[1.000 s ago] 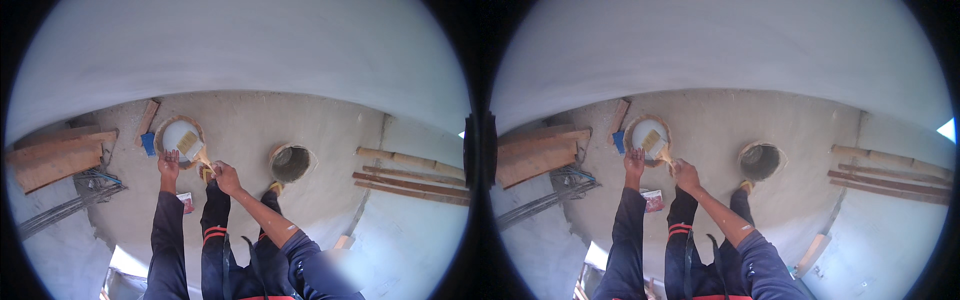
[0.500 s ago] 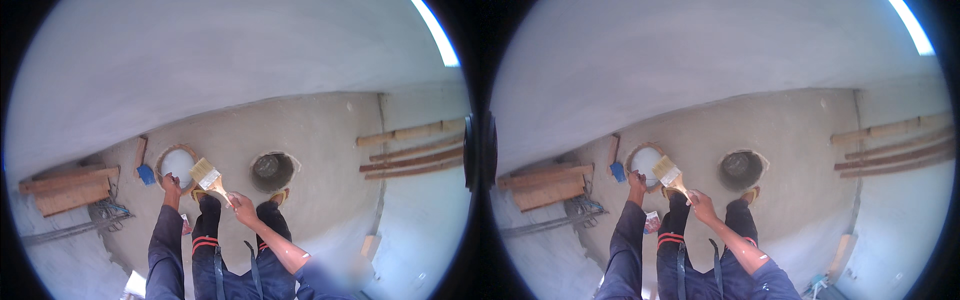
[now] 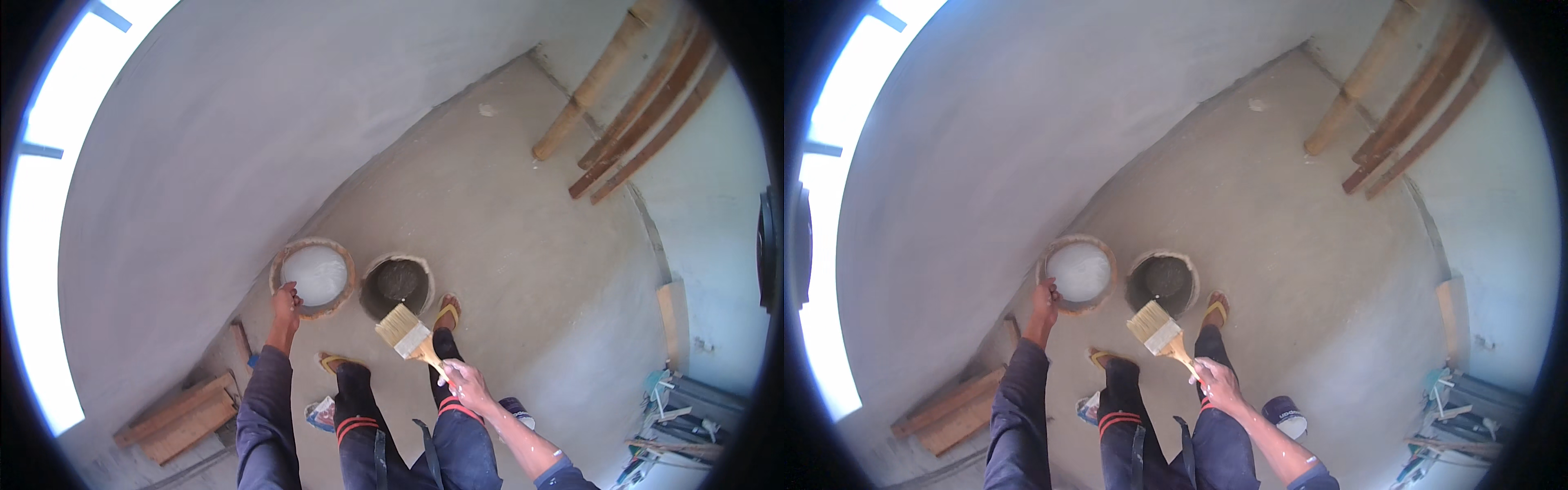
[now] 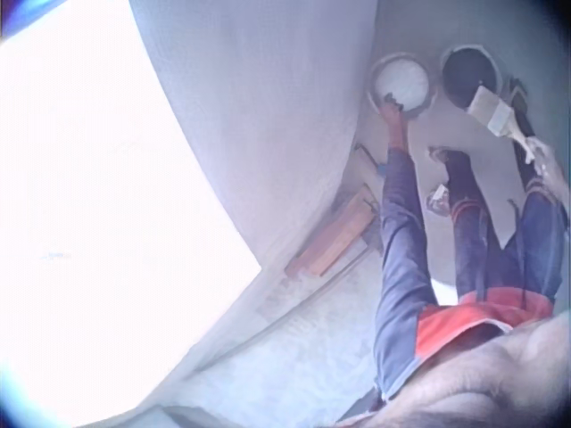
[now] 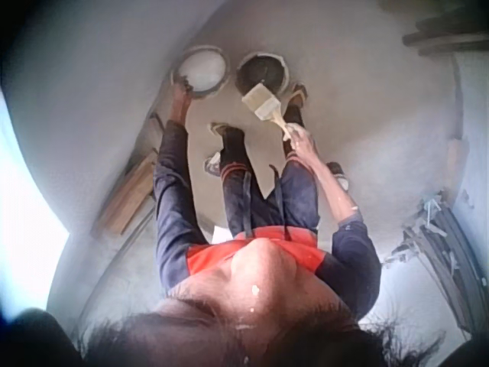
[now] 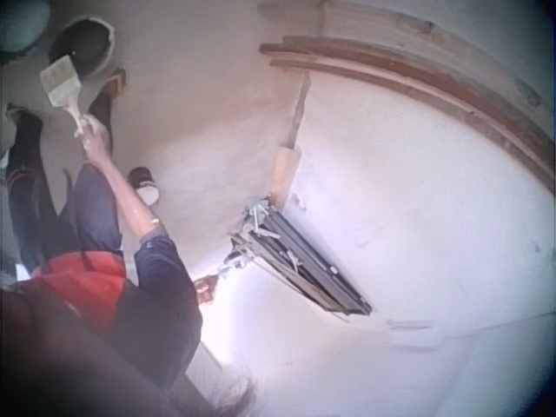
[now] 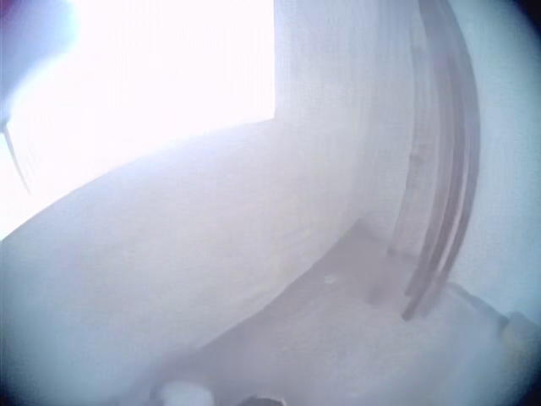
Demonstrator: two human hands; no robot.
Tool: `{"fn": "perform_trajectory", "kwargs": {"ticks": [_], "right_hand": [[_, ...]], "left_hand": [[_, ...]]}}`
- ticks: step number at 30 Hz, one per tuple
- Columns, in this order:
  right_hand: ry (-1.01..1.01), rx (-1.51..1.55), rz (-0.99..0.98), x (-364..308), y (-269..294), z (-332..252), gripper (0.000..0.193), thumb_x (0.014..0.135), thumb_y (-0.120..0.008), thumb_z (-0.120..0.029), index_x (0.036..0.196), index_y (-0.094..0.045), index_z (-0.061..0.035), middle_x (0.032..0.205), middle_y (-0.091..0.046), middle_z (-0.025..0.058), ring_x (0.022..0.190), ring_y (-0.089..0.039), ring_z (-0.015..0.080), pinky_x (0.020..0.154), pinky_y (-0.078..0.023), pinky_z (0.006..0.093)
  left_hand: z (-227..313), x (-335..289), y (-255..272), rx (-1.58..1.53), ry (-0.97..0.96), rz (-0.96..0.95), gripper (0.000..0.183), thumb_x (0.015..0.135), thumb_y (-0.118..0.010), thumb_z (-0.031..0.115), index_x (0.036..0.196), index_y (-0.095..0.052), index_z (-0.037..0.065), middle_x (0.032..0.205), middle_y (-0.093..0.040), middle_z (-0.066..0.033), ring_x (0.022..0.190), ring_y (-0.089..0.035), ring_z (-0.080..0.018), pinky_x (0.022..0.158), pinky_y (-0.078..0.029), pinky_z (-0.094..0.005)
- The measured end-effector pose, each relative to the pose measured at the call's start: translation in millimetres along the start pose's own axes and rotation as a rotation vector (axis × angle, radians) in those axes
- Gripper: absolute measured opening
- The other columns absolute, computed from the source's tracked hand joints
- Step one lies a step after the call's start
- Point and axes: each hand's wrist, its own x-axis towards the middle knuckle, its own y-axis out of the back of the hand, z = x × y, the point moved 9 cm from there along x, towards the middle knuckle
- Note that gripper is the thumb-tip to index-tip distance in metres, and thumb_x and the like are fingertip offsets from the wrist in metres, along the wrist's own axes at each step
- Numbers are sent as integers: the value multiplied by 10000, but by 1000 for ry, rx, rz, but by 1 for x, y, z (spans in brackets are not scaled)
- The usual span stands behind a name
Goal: The person dips a paintbrush into a bucket of white paint and applies it to a wall ledge near a large window. The person repeatedly dips the brush and paints the ledge, covering the surface with white paint.
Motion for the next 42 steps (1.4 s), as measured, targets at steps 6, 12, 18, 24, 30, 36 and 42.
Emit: {"fn": "perform_trajectory", "kwargs": {"ticks": [6, 12, 18, 24, 30, 36, 42], "right_hand": [[-60, 342, 135, -61, 78, 56, 393, 1014, -468, -271, 1240, -516, 48, 804, -626, 55, 571, -461, 63, 522, -403, 204], [-87, 465, 367, -90, 133, 116, 365, 994, -491, -312, 1136, -572, 14, 764, -621, 44, 548, -475, 65, 490, -395, 232], [-186, 568, 594, -90, 170, 177, 395, 968, -528, -386, 1066, -574, -6, 707, -591, 34, 523, -459, 57, 467, -382, 223], [-210, 778, 804, -91, 211, 227, 355, 968, -540, -416, 1036, -538, -68, 695, -587, 35, 453, -461, 59, 401, -359, 191], [-294, 738, 918, -107, 228, 225, 304, 995, -493, -389, 990, -529, -87, 677, -555, 12, 445, -456, 65, 396, -360, 206], [-347, 659, 893, -102, 270, 195, 294, 994, -488, -384, 998, -516, -92, 708, -580, 19, 438, -452, 60, 375, -351, 217], [-300, 536, 815, -97, 313, 140, 330, 994, -492, -402, 1049, -533, -79, 726, -574, 11, 475, -463, 50, 404, -355, 207]], "left_hand": [[43, -35, -142, 168, -131, -141, 110, 862, -613, 147, 827, -546, 68, 690, -436, 2, 559, -423, -111, 561, -413, -289], [37, -47, -248, 347, -121, -212, 98, 861, -609, 122, 804, -567, 54, 685, -470, -14, 562, -456, -125, 551, -436, -293], [-16, -20, -384, 403, -125, -366, 98, 864, -602, 115, 819, -588, 28, 683, -506, -38, 551, -491, -156, 569, -462, -299], [-100, -7, -506, 501, 9, -321, 143, 889, -589, 136, 809, -562, 21, 687, -479, -42, 615, -509, -166, 625, -486, -328], [-106, 2, -548, 720, -188, -418, 278, 792, -652, 109, 1058, -676, 32, 890, -676, -168, 746, -667, -270, 675, -514, -368], [-57, -21, -517, 1173, -802, -252, 454, 834, -636, 222, 1199, -556, -38, 976, -639, -222, 993, -612, -376, 862, -477, -443], [-155, -14, -414, 1203, -132, 1, 474, 900, -629, 287, 1167, -499, -82, 1047, -607, -187, 1030, -585, -301, 892, -457, -434]]}}
